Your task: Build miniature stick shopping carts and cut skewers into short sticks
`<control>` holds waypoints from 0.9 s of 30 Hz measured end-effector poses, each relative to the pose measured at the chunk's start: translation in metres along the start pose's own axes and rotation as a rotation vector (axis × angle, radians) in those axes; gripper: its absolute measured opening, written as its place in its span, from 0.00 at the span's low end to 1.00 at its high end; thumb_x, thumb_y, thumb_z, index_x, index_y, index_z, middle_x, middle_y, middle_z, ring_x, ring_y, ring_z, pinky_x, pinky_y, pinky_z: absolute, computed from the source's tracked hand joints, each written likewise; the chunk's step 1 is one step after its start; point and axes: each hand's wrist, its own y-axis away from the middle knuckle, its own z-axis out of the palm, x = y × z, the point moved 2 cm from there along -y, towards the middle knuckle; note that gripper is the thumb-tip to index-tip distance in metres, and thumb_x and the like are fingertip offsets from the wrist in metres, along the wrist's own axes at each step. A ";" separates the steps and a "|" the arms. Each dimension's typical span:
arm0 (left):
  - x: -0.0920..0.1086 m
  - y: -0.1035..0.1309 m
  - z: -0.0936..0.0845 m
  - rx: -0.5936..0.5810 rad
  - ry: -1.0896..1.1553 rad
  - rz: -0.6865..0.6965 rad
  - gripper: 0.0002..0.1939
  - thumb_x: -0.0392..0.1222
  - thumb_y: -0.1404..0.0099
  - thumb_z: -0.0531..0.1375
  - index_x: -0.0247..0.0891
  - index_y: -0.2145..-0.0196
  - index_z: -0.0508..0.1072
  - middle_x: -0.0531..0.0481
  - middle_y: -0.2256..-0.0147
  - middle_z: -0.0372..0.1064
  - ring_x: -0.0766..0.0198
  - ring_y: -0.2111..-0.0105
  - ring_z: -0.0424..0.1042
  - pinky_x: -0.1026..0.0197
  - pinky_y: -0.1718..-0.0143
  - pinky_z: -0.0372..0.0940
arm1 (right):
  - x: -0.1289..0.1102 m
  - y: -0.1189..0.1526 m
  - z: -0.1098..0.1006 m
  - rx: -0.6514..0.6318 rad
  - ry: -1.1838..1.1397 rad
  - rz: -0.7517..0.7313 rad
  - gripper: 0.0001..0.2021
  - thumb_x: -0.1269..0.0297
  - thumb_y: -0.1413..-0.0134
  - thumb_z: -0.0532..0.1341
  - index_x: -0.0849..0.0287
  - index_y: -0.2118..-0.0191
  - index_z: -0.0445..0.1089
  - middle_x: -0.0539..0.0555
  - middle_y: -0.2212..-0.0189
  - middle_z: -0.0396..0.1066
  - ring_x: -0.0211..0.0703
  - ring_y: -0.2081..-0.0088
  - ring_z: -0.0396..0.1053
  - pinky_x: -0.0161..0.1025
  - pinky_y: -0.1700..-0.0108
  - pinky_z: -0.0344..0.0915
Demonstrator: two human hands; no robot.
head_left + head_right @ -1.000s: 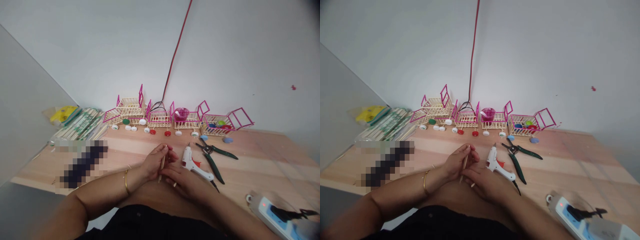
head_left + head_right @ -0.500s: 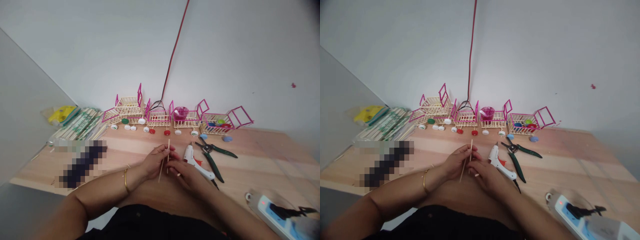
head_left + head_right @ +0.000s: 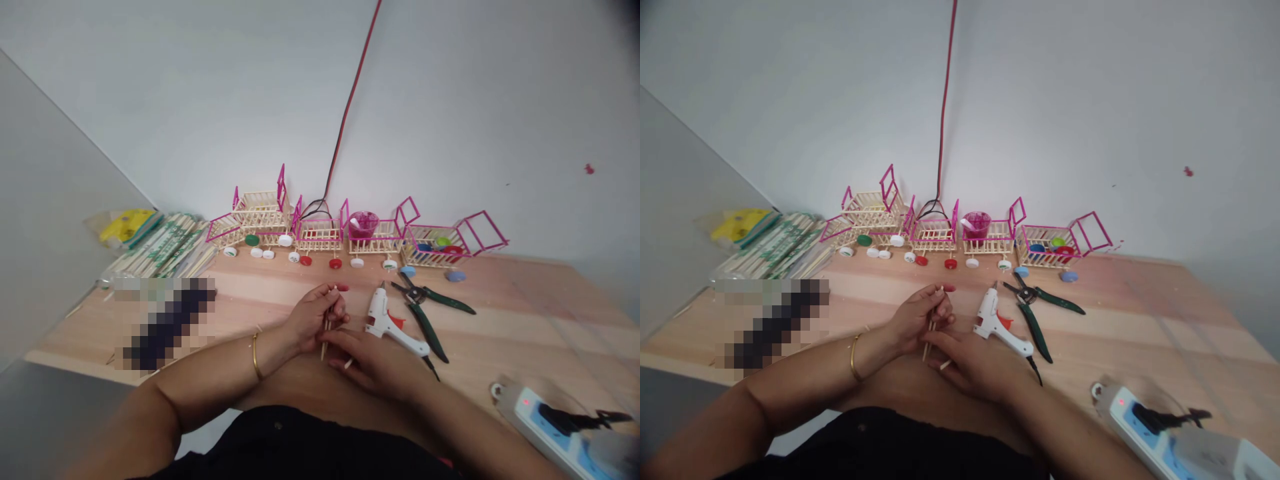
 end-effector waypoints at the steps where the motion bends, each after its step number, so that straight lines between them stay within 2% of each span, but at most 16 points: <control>1: 0.000 0.000 0.000 0.002 -0.001 0.006 0.15 0.45 0.41 0.64 0.34 0.60 0.67 0.59 0.81 0.61 0.71 0.79 0.65 0.66 0.70 0.62 | 0.000 0.000 0.001 -0.010 -0.001 0.010 0.20 0.62 0.41 0.57 0.46 0.43 0.62 0.53 0.55 0.74 0.45 0.59 0.73 0.37 0.64 0.67; 6: 0.002 0.001 0.002 -0.017 -0.003 0.046 0.15 0.44 0.41 0.64 0.34 0.60 0.68 0.58 0.80 0.62 0.72 0.79 0.63 0.64 0.66 0.64 | 0.002 -0.002 0.003 -0.005 -0.100 0.034 0.13 0.65 0.41 0.57 0.48 0.50 0.67 0.51 0.61 0.75 0.41 0.64 0.72 0.36 0.64 0.66; 8: 0.004 0.002 0.003 -0.038 -0.004 0.039 0.16 0.44 0.42 0.64 0.34 0.58 0.68 0.57 0.78 0.65 0.72 0.79 0.63 0.63 0.65 0.65 | 0.004 -0.004 0.002 0.046 -0.149 0.041 0.12 0.66 0.42 0.57 0.50 0.52 0.68 0.51 0.62 0.75 0.39 0.65 0.71 0.35 0.63 0.66; 13: 0.006 0.004 0.000 -0.072 -0.073 -0.018 0.20 0.45 0.45 0.67 0.33 0.58 0.70 0.49 0.69 0.71 0.67 0.72 0.69 0.65 0.70 0.62 | 0.009 -0.004 0.001 0.199 -0.264 0.061 0.12 0.65 0.43 0.59 0.53 0.53 0.68 0.50 0.70 0.72 0.37 0.70 0.69 0.35 0.64 0.66; 19: 0.006 0.000 -0.009 0.029 -0.244 -0.010 0.18 0.49 0.47 0.67 0.32 0.64 0.74 0.53 0.72 0.67 0.73 0.77 0.63 0.67 0.74 0.56 | 0.012 -0.005 0.003 0.169 -0.248 0.053 0.16 0.67 0.46 0.61 0.53 0.51 0.66 0.51 0.64 0.73 0.36 0.69 0.69 0.33 0.65 0.67; 22: 0.007 0.000 -0.009 0.053 -0.226 -0.017 0.20 0.52 0.48 0.67 0.31 0.66 0.74 0.53 0.74 0.66 0.72 0.77 0.63 0.66 0.72 0.57 | 0.012 -0.006 0.002 0.174 -0.227 0.054 0.15 0.69 0.44 0.59 0.54 0.51 0.66 0.50 0.66 0.73 0.36 0.70 0.69 0.33 0.65 0.67; 27: 0.008 0.001 -0.006 0.055 -0.255 -0.026 0.20 0.52 0.50 0.68 0.31 0.70 0.74 0.52 0.76 0.67 0.72 0.77 0.63 0.67 0.73 0.56 | 0.012 -0.006 0.001 0.152 -0.206 0.042 0.13 0.66 0.42 0.59 0.54 0.51 0.67 0.50 0.67 0.73 0.36 0.70 0.69 0.34 0.64 0.66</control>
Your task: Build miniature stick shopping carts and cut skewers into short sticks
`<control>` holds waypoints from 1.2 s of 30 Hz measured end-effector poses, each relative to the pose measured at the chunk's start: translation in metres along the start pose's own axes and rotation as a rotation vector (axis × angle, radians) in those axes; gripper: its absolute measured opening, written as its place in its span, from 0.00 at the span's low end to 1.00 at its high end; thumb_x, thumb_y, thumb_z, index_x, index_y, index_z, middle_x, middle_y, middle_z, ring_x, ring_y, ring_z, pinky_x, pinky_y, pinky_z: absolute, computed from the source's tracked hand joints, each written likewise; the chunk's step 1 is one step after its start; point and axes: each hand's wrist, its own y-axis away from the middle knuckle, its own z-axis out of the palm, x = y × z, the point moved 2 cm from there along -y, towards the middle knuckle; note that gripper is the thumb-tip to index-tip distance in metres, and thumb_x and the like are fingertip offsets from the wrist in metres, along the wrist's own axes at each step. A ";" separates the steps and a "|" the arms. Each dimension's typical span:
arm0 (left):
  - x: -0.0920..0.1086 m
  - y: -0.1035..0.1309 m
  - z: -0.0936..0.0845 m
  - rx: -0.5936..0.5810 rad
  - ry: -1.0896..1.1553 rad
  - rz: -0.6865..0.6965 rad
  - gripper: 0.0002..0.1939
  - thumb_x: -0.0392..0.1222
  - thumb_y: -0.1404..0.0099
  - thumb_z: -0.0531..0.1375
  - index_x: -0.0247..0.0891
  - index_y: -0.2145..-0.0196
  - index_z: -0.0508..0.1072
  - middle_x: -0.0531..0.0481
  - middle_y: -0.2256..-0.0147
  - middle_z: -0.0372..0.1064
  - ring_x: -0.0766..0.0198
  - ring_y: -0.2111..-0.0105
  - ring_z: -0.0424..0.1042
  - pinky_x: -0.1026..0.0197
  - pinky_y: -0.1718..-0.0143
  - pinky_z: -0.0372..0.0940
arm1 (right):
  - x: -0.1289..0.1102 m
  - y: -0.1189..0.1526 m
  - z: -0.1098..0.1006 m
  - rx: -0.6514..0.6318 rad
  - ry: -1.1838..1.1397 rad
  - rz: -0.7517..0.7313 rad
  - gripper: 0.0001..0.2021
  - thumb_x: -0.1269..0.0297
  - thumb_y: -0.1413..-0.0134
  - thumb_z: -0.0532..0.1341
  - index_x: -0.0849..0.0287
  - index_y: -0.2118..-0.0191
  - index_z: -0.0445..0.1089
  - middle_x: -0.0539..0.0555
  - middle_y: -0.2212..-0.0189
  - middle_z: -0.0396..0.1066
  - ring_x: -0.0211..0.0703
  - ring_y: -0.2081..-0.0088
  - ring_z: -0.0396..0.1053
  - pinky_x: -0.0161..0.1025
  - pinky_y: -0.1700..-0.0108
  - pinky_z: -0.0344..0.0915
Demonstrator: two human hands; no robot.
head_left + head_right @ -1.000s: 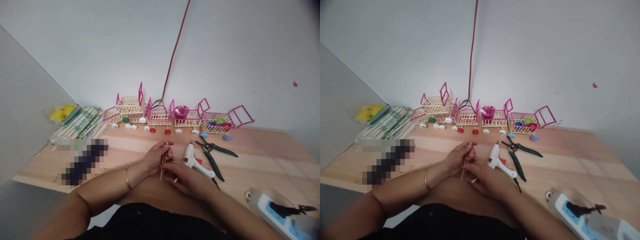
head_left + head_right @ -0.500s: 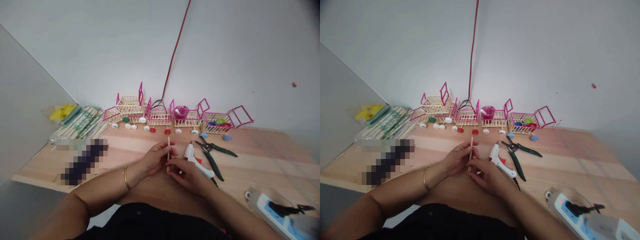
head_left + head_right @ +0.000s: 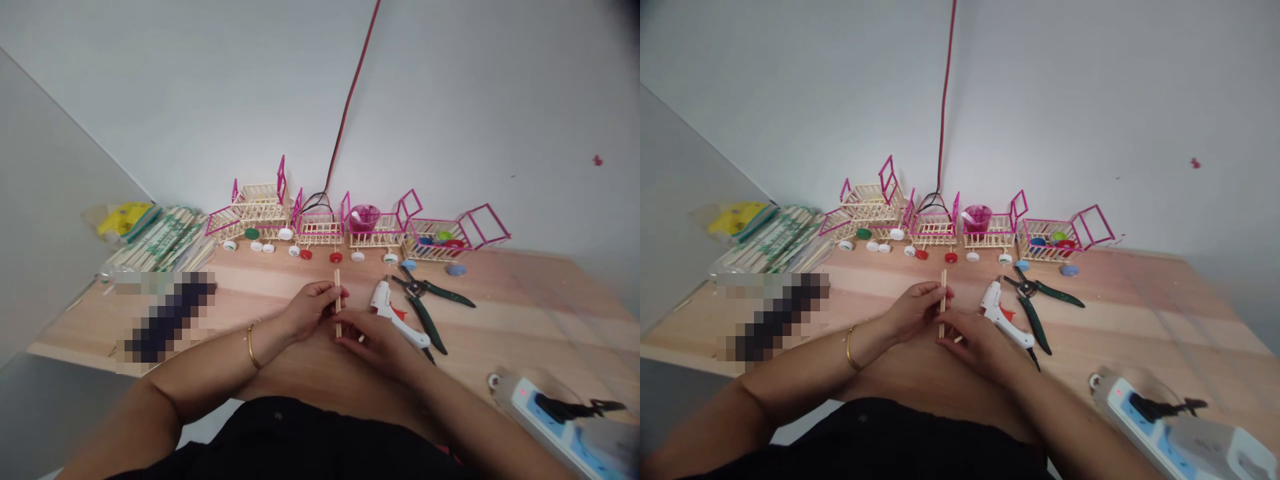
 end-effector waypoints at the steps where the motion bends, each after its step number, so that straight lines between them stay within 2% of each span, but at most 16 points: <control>1: 0.000 0.000 0.000 -0.005 -0.011 0.001 0.19 0.52 0.50 0.68 0.31 0.70 0.73 0.52 0.76 0.67 0.72 0.77 0.63 0.67 0.73 0.55 | 0.000 0.000 0.000 -0.003 0.007 -0.016 0.12 0.65 0.42 0.58 0.54 0.51 0.67 0.50 0.67 0.73 0.36 0.70 0.69 0.34 0.64 0.66; 7: 0.002 0.001 -0.001 -0.022 -0.100 0.030 0.19 0.52 0.50 0.67 0.32 0.71 0.72 0.54 0.78 0.65 0.73 0.79 0.60 0.67 0.75 0.54 | 0.002 0.002 0.000 0.033 0.039 -0.054 0.11 0.65 0.40 0.57 0.55 0.52 0.67 0.50 0.67 0.72 0.36 0.70 0.69 0.34 0.64 0.66; 11: 0.006 0.002 -0.002 -0.042 -0.227 0.144 0.18 0.53 0.46 0.65 0.32 0.72 0.71 0.55 0.78 0.64 0.72 0.78 0.62 0.67 0.73 0.56 | 0.006 0.003 0.000 0.059 0.040 -0.051 0.13 0.66 0.41 0.58 0.55 0.50 0.65 0.51 0.67 0.71 0.36 0.70 0.69 0.34 0.66 0.67; 15: 0.014 0.001 -0.008 0.071 -0.442 0.342 0.14 0.50 0.40 0.61 0.34 0.71 0.72 0.55 0.79 0.64 0.71 0.76 0.64 0.66 0.71 0.59 | 0.006 0.002 -0.006 0.174 0.103 -0.057 0.21 0.65 0.45 0.62 0.55 0.46 0.59 0.54 0.62 0.69 0.42 0.64 0.69 0.38 0.63 0.68; 18: 0.016 -0.003 -0.016 0.178 -0.500 0.423 0.13 0.48 0.38 0.59 0.35 0.72 0.71 0.55 0.78 0.65 0.70 0.76 0.65 0.66 0.70 0.60 | 0.005 0.000 -0.010 0.234 0.204 -0.078 0.16 0.70 0.44 0.58 0.58 0.49 0.60 0.58 0.59 0.68 0.47 0.58 0.67 0.44 0.57 0.67; 21: 0.013 -0.008 -0.020 0.209 -0.465 0.411 0.13 0.48 0.38 0.59 0.35 0.72 0.70 0.55 0.78 0.64 0.70 0.76 0.64 0.66 0.71 0.60 | 0.006 -0.002 -0.008 0.172 0.311 -0.133 0.11 0.75 0.42 0.52 0.59 0.55 0.65 0.60 0.60 0.69 0.47 0.57 0.66 0.45 0.56 0.66; 24: 0.010 -0.010 -0.020 0.181 -0.471 0.383 0.13 0.48 0.38 0.59 0.34 0.72 0.70 0.56 0.78 0.63 0.70 0.76 0.64 0.66 0.72 0.60 | 0.008 -0.003 -0.006 0.157 0.448 -0.166 0.11 0.73 0.40 0.53 0.57 0.57 0.69 0.59 0.58 0.70 0.47 0.58 0.65 0.45 0.57 0.63; 28: 0.012 -0.008 -0.019 0.171 -0.540 0.419 0.12 0.47 0.37 0.57 0.34 0.70 0.71 0.55 0.77 0.63 0.69 0.76 0.64 0.66 0.72 0.60 | 0.008 -0.001 -0.010 0.281 0.483 -0.140 0.08 0.65 0.42 0.59 0.55 0.57 0.70 0.59 0.54 0.68 0.51 0.54 0.64 0.50 0.54 0.61; 32: 0.019 -0.001 -0.016 0.139 -0.778 0.617 0.11 0.44 0.34 0.56 0.35 0.70 0.72 0.53 0.74 0.65 0.68 0.72 0.66 0.64 0.67 0.61 | 0.007 0.002 -0.017 0.420 0.347 -0.165 0.08 0.67 0.41 0.58 0.59 0.57 0.69 0.59 0.60 0.69 0.47 0.57 0.67 0.46 0.55 0.65; 36: 0.023 0.009 -0.005 -0.012 -0.956 0.860 0.09 0.39 0.33 0.55 0.35 0.67 0.73 0.48 0.70 0.68 0.67 0.67 0.68 0.64 0.64 0.63 | 0.005 0.003 -0.022 0.499 0.221 -0.146 0.10 0.67 0.41 0.58 0.58 0.53 0.68 0.57 0.61 0.69 0.42 0.64 0.69 0.40 0.61 0.68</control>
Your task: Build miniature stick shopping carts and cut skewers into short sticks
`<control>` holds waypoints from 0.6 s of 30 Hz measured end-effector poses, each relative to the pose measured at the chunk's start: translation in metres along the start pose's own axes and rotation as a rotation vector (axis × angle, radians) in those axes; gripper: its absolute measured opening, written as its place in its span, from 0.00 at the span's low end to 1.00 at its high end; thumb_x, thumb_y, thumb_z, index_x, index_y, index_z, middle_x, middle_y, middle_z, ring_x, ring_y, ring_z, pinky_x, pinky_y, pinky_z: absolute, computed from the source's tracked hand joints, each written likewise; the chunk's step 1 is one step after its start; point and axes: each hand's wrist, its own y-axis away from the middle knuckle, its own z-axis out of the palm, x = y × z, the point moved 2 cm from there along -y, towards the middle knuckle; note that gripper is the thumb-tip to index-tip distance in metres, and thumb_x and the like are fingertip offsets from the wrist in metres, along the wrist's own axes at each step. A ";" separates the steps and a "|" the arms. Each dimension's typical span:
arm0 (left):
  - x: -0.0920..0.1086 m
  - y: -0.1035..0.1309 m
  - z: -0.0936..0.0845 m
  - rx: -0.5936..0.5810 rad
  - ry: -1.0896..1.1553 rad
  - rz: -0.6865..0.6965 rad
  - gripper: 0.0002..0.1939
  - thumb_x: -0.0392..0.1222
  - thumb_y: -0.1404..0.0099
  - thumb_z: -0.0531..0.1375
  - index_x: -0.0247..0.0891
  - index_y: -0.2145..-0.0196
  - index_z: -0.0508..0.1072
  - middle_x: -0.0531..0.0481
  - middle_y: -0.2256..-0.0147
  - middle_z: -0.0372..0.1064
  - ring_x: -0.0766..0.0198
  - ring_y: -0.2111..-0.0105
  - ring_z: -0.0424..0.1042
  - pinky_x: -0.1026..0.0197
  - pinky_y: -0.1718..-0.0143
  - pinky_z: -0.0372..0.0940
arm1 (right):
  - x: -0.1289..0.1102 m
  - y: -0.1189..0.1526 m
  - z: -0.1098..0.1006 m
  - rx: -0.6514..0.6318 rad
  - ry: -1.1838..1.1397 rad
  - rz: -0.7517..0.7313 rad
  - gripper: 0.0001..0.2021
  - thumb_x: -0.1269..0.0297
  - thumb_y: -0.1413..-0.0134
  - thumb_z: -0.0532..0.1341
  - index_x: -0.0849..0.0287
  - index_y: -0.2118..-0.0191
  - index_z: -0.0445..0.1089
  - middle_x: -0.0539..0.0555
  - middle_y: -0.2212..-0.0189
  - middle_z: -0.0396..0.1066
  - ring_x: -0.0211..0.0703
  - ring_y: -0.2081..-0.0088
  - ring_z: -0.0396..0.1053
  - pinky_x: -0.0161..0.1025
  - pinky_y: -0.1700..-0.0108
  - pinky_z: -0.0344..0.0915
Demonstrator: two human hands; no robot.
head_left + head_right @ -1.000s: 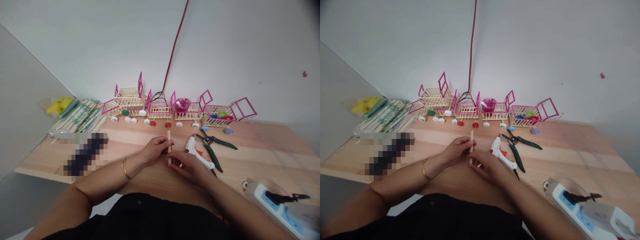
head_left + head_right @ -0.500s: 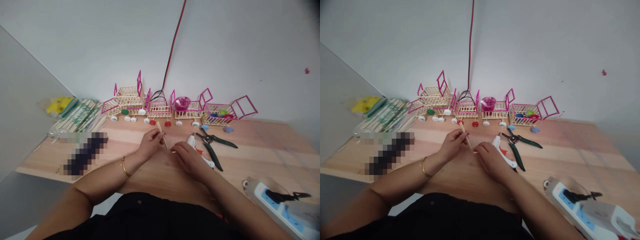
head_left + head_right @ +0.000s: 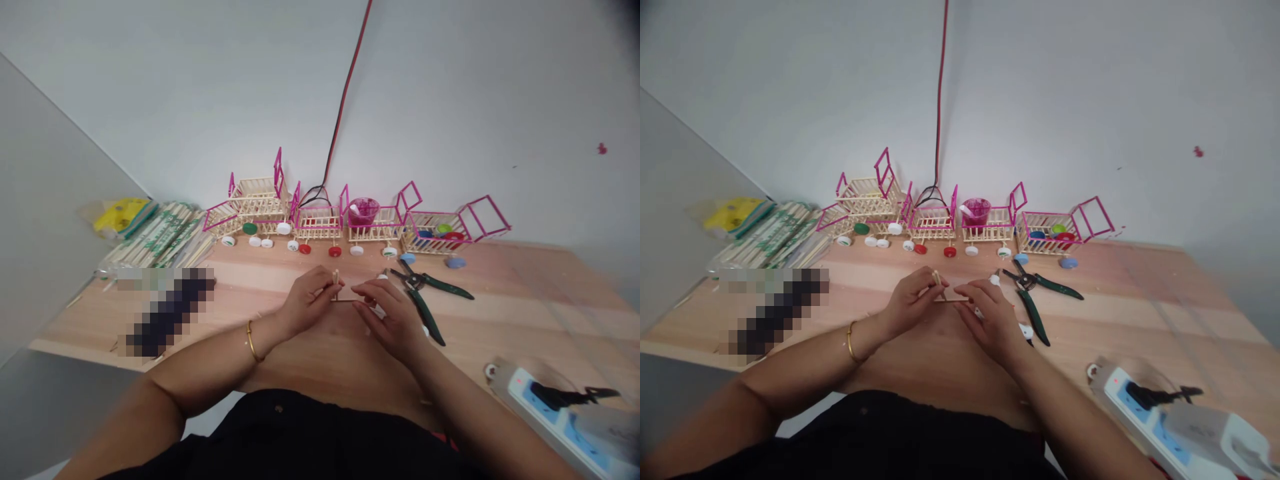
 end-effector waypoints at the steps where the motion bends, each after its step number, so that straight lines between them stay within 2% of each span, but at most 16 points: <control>1: 0.004 0.001 0.001 -0.025 -0.011 0.052 0.09 0.39 0.32 0.54 0.34 0.66 0.73 0.47 0.69 0.68 0.66 0.66 0.68 0.64 0.63 0.64 | -0.001 0.000 -0.001 0.016 -0.012 -0.003 0.12 0.67 0.41 0.58 0.57 0.51 0.68 0.57 0.61 0.69 0.41 0.65 0.69 0.40 0.62 0.69; 4: 0.013 0.005 0.006 -0.096 -0.053 0.176 0.09 0.38 0.32 0.53 0.33 0.64 0.72 0.45 0.68 0.69 0.66 0.66 0.69 0.64 0.64 0.65 | -0.008 -0.001 -0.003 0.049 -0.047 -0.060 0.16 0.67 0.42 0.60 0.55 0.48 0.67 0.56 0.62 0.69 0.40 0.67 0.69 0.38 0.63 0.70; 7: 0.017 0.010 0.011 -0.176 -0.104 0.257 0.09 0.38 0.32 0.52 0.33 0.64 0.72 0.45 0.69 0.68 0.65 0.68 0.68 0.64 0.66 0.65 | -0.012 0.000 -0.003 0.049 -0.094 -0.137 0.15 0.69 0.43 0.61 0.54 0.49 0.68 0.54 0.65 0.70 0.39 0.66 0.69 0.35 0.66 0.70; 12: 0.010 0.013 0.017 -0.265 -0.123 0.240 0.13 0.39 0.31 0.50 0.33 0.65 0.72 0.45 0.69 0.68 0.65 0.69 0.68 0.65 0.67 0.65 | -0.010 -0.001 -0.001 0.041 -0.125 -0.108 0.09 0.71 0.44 0.62 0.56 0.57 0.72 0.55 0.67 0.71 0.39 0.68 0.71 0.34 0.68 0.70; 18: 0.005 0.015 0.018 -0.262 -0.121 0.222 0.12 0.41 0.31 0.51 0.34 0.63 0.73 0.44 0.67 0.70 0.65 0.66 0.70 0.64 0.64 0.67 | -0.007 -0.001 0.000 0.028 -0.174 -0.069 0.06 0.68 0.44 0.63 0.56 0.60 0.73 0.54 0.68 0.72 0.39 0.67 0.72 0.34 0.68 0.70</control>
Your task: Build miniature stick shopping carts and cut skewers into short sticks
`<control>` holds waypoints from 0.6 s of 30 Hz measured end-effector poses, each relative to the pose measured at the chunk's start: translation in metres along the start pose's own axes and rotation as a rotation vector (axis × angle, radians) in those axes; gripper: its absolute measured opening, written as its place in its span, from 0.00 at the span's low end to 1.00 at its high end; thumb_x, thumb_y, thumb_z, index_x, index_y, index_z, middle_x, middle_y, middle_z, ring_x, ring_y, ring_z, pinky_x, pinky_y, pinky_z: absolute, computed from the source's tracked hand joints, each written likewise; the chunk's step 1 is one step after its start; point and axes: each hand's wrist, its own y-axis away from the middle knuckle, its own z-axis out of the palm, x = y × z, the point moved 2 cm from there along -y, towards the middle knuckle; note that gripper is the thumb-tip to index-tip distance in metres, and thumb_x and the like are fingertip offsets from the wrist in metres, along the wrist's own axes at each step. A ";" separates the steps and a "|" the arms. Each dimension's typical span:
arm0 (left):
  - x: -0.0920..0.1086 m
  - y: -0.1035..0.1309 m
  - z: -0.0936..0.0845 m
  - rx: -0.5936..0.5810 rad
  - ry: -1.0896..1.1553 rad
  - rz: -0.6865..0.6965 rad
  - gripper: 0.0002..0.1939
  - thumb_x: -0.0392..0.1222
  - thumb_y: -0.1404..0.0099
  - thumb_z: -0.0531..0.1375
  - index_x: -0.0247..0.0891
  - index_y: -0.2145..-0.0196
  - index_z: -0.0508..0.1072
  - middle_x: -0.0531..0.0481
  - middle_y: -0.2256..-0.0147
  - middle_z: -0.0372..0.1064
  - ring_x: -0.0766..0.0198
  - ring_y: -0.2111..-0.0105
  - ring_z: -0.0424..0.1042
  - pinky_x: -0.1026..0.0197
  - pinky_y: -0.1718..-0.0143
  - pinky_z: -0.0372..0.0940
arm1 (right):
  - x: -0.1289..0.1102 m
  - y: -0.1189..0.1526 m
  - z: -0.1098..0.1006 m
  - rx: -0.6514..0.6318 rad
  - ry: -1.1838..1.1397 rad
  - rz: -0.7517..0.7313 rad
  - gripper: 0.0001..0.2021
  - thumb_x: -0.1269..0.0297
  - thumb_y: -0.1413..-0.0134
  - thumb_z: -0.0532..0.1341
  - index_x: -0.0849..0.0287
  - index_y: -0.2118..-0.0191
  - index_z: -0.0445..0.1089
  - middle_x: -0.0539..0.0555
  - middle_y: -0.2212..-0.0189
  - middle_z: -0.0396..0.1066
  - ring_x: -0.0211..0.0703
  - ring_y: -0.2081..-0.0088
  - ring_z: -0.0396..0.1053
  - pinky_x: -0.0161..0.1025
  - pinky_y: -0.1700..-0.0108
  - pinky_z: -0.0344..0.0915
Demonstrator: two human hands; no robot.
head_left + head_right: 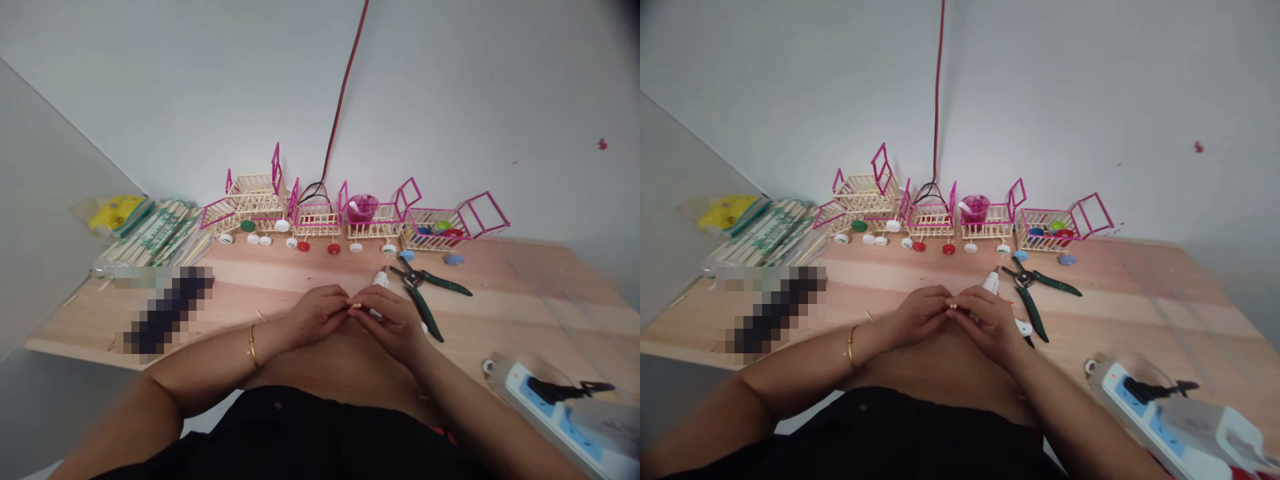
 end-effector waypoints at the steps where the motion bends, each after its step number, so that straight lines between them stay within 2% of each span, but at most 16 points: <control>1: 0.000 0.000 0.000 0.000 -0.005 -0.002 0.12 0.41 0.31 0.51 0.34 0.63 0.73 0.44 0.67 0.70 0.64 0.66 0.70 0.64 0.63 0.67 | 0.000 0.000 0.000 0.003 0.001 0.001 0.05 0.67 0.44 0.63 0.56 0.60 0.73 0.54 0.68 0.73 0.39 0.67 0.72 0.34 0.68 0.70; 6: -0.001 -0.001 0.003 -0.028 -0.003 -0.051 0.14 0.42 0.31 0.51 0.34 0.64 0.74 0.44 0.68 0.71 0.64 0.67 0.71 0.64 0.65 0.66 | 0.000 -0.001 -0.001 -0.046 0.012 0.067 0.03 0.66 0.42 0.60 0.56 0.63 0.72 0.53 0.71 0.73 0.40 0.68 0.72 0.36 0.67 0.69; 13: -0.011 0.003 0.012 -0.119 -0.011 -0.106 0.13 0.42 0.31 0.51 0.35 0.65 0.74 0.45 0.68 0.71 0.64 0.67 0.71 0.64 0.65 0.65 | 0.005 0.000 0.000 -0.165 0.063 0.104 0.06 0.64 0.40 0.58 0.57 0.67 0.71 0.53 0.71 0.74 0.40 0.69 0.72 0.35 0.67 0.68; 18: -0.012 0.003 0.012 -0.156 -0.038 -0.094 0.12 0.40 0.32 0.52 0.35 0.65 0.74 0.46 0.69 0.70 0.65 0.68 0.69 0.65 0.65 0.64 | 0.003 0.001 0.000 -0.160 0.049 0.078 0.04 0.66 0.41 0.59 0.57 0.65 0.71 0.53 0.70 0.74 0.40 0.68 0.72 0.35 0.66 0.68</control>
